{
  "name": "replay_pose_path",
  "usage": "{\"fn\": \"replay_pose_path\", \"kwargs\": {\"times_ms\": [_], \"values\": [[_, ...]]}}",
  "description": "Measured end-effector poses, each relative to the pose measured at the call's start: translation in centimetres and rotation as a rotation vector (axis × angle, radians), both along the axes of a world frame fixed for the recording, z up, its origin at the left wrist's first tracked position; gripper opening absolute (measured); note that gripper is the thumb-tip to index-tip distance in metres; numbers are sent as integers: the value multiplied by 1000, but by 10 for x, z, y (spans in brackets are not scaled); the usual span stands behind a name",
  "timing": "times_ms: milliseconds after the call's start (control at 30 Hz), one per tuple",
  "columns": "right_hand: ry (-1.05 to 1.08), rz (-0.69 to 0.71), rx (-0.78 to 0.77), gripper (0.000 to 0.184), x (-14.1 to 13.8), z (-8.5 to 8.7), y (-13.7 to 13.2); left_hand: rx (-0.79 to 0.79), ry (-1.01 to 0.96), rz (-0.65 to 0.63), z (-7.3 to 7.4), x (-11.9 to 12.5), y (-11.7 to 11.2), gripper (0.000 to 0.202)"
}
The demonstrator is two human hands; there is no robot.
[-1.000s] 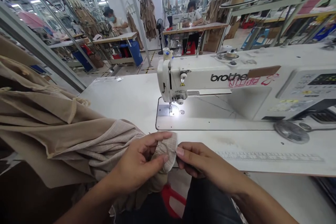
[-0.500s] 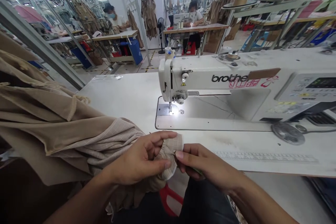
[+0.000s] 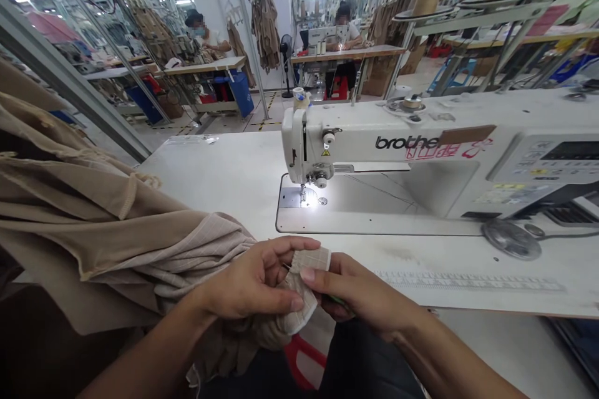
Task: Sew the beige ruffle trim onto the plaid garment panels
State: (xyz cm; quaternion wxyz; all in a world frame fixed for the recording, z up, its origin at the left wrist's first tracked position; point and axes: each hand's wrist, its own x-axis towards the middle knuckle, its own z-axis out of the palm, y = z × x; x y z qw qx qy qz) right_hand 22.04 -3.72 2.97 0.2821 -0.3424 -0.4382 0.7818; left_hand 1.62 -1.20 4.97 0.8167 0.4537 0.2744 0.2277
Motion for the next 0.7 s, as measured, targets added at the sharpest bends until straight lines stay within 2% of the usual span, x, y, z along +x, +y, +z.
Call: {"fn": "replay_pose_path", "kwargs": {"times_ms": [200, 300, 333, 400, 467, 533, 567, 633, 700], "values": [[18, -56, -25, 52, 0, -7, -14, -30, -9, -71, -8, 3, -1, 79], [-120, -130, 0, 55, 24, -7, -12, 0, 24, -79, -12, 1, 0, 86], [-225, -180, 57, 55, 40, -7, -7, 10, 39, -67, -12, 0, 1, 87], [-541, -346, 269, 53, 78, -10, 9, 38, 103, -63, -7, -5, 3, 86], [-930, -556, 607, 47, 115, -15, 26, 107, 222, -87, 5, -9, 6, 83], [-1135, -640, 830, 46, 135, -19, 34, 268, 389, -70, 20, -8, 7, 70], [-1156, -652, 885, 46, 135, -20, 31, 383, 473, -41, 28, -4, 6, 59], [-1016, -573, 870, 53, 117, -19, 14, 616, 569, 7, 40, 14, 2, 35], [-695, -363, 748, 75, 88, -13, -12, 810, 520, -28, 45, 39, -5, 19]]}}
